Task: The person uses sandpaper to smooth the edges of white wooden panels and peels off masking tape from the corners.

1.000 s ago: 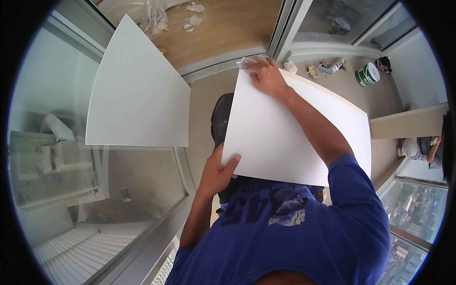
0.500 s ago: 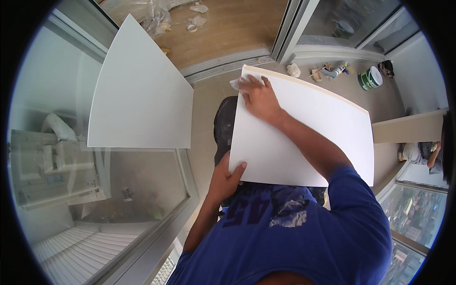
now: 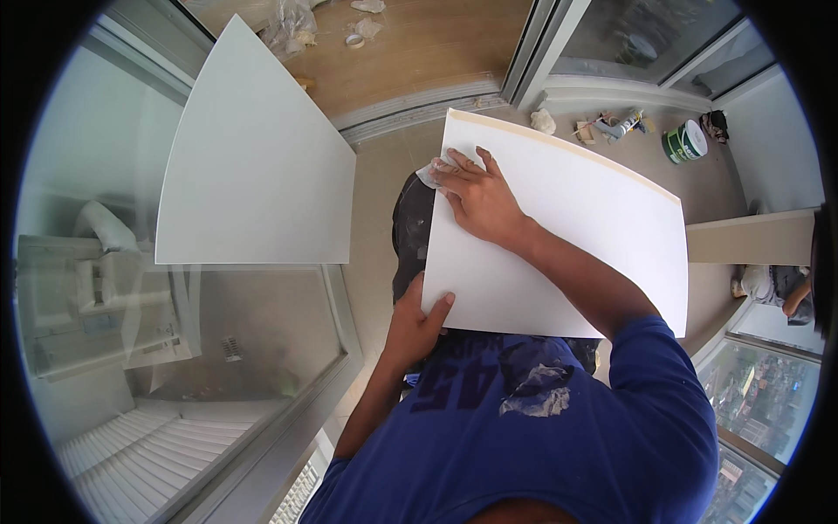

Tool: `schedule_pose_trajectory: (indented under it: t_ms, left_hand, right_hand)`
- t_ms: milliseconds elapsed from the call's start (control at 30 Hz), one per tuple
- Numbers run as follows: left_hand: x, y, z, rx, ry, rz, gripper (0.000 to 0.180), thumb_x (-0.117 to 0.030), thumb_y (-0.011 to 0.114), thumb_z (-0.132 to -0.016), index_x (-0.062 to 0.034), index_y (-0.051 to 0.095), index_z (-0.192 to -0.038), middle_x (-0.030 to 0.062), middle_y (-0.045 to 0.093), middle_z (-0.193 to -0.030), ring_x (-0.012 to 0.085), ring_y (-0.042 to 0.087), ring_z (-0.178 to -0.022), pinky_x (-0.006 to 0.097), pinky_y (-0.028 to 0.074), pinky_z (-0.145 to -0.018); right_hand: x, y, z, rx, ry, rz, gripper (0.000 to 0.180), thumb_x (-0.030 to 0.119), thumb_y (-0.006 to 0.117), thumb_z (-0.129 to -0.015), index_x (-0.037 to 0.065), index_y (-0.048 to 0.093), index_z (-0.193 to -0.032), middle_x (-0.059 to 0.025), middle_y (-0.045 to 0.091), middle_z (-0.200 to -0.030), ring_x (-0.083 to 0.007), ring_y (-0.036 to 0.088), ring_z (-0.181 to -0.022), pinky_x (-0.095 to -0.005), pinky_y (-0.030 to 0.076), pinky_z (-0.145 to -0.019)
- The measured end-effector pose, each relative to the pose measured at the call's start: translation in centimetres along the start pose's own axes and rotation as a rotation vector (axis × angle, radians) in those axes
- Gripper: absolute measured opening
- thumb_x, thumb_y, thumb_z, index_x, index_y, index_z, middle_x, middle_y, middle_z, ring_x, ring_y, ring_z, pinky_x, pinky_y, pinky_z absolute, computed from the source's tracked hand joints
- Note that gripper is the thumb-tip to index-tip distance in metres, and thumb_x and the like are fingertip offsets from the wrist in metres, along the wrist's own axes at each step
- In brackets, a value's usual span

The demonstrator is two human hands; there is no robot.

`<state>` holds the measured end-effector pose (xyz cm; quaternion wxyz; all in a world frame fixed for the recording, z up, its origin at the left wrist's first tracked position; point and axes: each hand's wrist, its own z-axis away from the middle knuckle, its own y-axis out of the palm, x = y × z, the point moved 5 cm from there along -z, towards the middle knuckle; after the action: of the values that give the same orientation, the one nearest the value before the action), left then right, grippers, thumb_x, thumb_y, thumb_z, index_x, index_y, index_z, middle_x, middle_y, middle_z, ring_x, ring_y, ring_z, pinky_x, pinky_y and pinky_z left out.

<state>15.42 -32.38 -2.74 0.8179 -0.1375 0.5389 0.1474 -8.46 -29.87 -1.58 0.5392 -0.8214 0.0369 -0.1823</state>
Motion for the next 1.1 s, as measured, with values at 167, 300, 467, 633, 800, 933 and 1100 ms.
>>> schedule_pose_trajectory:
  t_ms: [167,300,467,633,800,933,1100]
  left_hand:
    - [-1.0,0.3,-0.1,0.022,0.029,0.003,0.053,-0.030,0.064,-0.106,0.0019,0.052,-0.146,0.0175,0.071,-0.113,0.0197,0.072,-0.087,0.032,0.061,-0.065]
    - [-0.9,0.7,-0.1,0.022,0.006,0.013,0.050,-0.030,0.064,-0.106,0.0024,0.053,-0.143,0.0164,0.071,-0.110,0.0193,0.072,-0.086,0.032,0.060,-0.065]
    - [-0.1,0.6,-0.2,0.004,0.016,0.028,0.050,-0.029,0.064,-0.106,0.0030,0.053,-0.142,0.0169,0.070,-0.109,0.0193,0.072,-0.083,0.032,0.060,-0.063]
    - [-0.3,0.5,-0.1,-0.033,0.054,0.008,0.047,-0.028,0.065,-0.106,0.0033,0.055,-0.139,0.0169,0.071,-0.108,0.0183,0.071,-0.083,0.031,0.059,-0.062]
    - [-1.1,1.2,-0.3,0.005,0.053,0.029,0.045,-0.028,0.065,-0.105,0.0033,0.057,-0.137,0.0156,0.072,-0.103,0.0178,0.071,-0.081,0.030,0.058,-0.062]
    - [-0.5,0.9,-0.2,-0.016,0.044,0.046,0.045,-0.027,0.066,-0.105,0.0033,0.057,-0.137,0.0151,0.073,-0.100,0.0177,0.071,-0.078,0.031,0.058,-0.062]
    - [0.1,0.7,0.1,-0.022,0.046,0.027,0.047,-0.026,0.066,-0.105,0.0028,0.055,-0.139,0.0146,0.072,-0.102,0.0173,0.070,-0.078,0.031,0.058,-0.062]
  right_hand:
    - [-5.4,0.3,-3.6,-0.024,0.095,0.040,0.034,0.015,0.062,-0.099,0.013,0.074,-0.131,-0.0097,0.072,-0.137,-0.0295,0.055,-0.143,-0.0625,0.033,-0.123]
    - [-5.1,0.4,-2.9,-0.047,0.147,-0.051,0.036,0.009,0.063,-0.098,0.014,0.073,-0.133,-0.0061,0.070,-0.141,-0.0317,0.050,-0.147,-0.0596,0.031,-0.124]
    - [5.3,-2.1,5.3,0.103,-0.085,-0.157,0.041,0.005,0.069,-0.091,0.015,0.074,-0.130,-0.0049,0.065,-0.149,-0.0266,0.048,-0.150,-0.0603,0.026,-0.127]
    - [0.4,-1.6,1.7,0.075,-0.073,0.045,0.037,0.012,0.066,-0.097,0.020,0.074,-0.132,0.0019,0.067,-0.146,-0.0261,0.050,-0.149,-0.0629,0.027,-0.125]
    - [-4.0,-0.3,-0.3,-0.038,0.096,-0.032,0.034,0.007,0.064,-0.096,0.016,0.075,-0.127,-0.0007,0.064,-0.150,-0.0264,0.048,-0.150,-0.0614,0.026,-0.126]
    - [5.5,-3.0,5.9,0.127,-0.136,-0.150,0.046,0.004,0.071,-0.089,0.013,0.072,-0.134,-0.0051,0.064,-0.150,-0.0267,0.044,-0.153,-0.0619,0.024,-0.128]
    - [5.9,-3.2,6.8,0.137,-0.207,-0.117,0.038,0.013,0.069,-0.094,0.018,0.075,-0.132,-0.0003,0.067,-0.147,-0.0257,0.045,-0.152,-0.0655,0.025,-0.126]
